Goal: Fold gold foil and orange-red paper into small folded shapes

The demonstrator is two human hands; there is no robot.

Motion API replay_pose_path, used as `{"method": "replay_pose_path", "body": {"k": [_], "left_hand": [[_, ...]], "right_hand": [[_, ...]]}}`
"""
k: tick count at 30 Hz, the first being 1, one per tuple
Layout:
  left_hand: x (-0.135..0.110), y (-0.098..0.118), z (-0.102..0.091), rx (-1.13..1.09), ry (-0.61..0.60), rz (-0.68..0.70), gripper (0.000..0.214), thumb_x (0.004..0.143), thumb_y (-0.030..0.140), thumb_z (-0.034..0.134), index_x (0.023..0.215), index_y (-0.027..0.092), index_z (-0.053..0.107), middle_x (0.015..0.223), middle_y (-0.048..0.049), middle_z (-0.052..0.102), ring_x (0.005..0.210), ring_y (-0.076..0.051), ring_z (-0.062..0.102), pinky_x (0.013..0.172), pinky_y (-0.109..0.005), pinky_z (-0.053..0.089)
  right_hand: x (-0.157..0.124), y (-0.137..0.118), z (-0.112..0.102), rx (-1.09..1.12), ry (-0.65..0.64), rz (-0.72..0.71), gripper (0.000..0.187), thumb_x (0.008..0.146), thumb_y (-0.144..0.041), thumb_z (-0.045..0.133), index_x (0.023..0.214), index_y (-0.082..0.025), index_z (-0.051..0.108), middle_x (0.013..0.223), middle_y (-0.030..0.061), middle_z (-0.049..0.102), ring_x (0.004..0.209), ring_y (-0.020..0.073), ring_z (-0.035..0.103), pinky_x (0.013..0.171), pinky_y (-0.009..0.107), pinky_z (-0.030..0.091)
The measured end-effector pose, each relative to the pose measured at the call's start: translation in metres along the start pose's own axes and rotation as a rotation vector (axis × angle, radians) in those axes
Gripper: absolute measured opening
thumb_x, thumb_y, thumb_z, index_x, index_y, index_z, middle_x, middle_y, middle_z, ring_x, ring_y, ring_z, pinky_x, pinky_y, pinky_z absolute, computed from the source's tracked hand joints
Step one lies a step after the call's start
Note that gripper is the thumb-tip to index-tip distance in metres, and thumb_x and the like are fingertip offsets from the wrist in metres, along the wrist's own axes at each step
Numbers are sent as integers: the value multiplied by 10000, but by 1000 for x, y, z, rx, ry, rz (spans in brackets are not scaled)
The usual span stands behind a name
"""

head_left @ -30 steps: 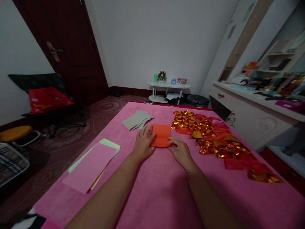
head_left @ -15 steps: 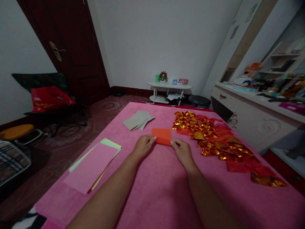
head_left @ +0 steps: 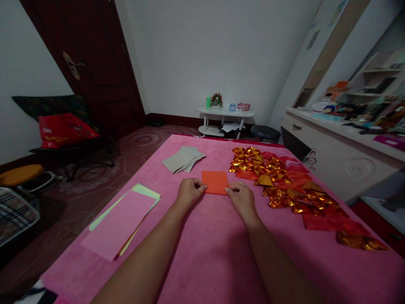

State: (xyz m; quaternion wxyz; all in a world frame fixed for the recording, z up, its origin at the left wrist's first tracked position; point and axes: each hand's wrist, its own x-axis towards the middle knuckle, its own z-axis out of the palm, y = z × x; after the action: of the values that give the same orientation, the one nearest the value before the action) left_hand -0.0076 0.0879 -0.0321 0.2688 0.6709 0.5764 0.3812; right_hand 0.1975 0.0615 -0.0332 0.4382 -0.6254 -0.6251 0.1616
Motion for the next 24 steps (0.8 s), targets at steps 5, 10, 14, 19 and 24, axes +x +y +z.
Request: {"method": "replay_pose_path", "body": {"k": [5, 10, 14, 19, 24], "left_hand": [[0, 3, 2, 103, 45, -20, 162, 705, 309, 662, 625, 168, 655, 622, -16, 644, 560, -121, 546, 542, -225, 358], [-4, 9, 1, 219, 82, 49, 140, 705, 275, 691, 638, 176, 618, 737, -19, 620, 691, -143, 542, 604, -246, 361], [-4, 8, 0, 255, 105, 114, 119, 702, 293, 721, 697, 186, 670, 877, -51, 612, 859, -192, 547, 725, -300, 416], [-1, 1, -2, 129, 81, 139, 98, 707, 298, 722, 771, 226, 743, 1076, -72, 636, 1024, -234, 551, 903, -381, 415], [-3, 3, -3, -362, 8, 80, 147, 692, 283, 703, 761, 156, 731, 846, -67, 702, 791, -184, 629, 742, -300, 477]], "right_hand": [[4, -5, 6, -246, 57, 47, 168, 733, -312, 613, 597, -218, 589, 802, 20, 626, 738, 175, 575, 639, 281, 407], [7, -4, 9, -249, 58, -32, 135, 708, -261, 644, 600, -221, 574, 1051, 47, 646, 914, 214, 578, 710, 311, 414], [7, -2, 9, -194, 51, -57, 137, 699, -265, 645, 597, -232, 559, 815, 0, 661, 765, 177, 580, 633, 278, 400], [4, -3, 6, 28, 46, 50, 122, 703, -317, 645, 631, -228, 603, 625, -27, 613, 593, 148, 547, 550, 252, 382], [1, -3, -1, 403, 75, -13, 176, 721, -351, 662, 683, -189, 606, 678, -8, 603, 649, 150, 551, 634, 263, 435]]}}
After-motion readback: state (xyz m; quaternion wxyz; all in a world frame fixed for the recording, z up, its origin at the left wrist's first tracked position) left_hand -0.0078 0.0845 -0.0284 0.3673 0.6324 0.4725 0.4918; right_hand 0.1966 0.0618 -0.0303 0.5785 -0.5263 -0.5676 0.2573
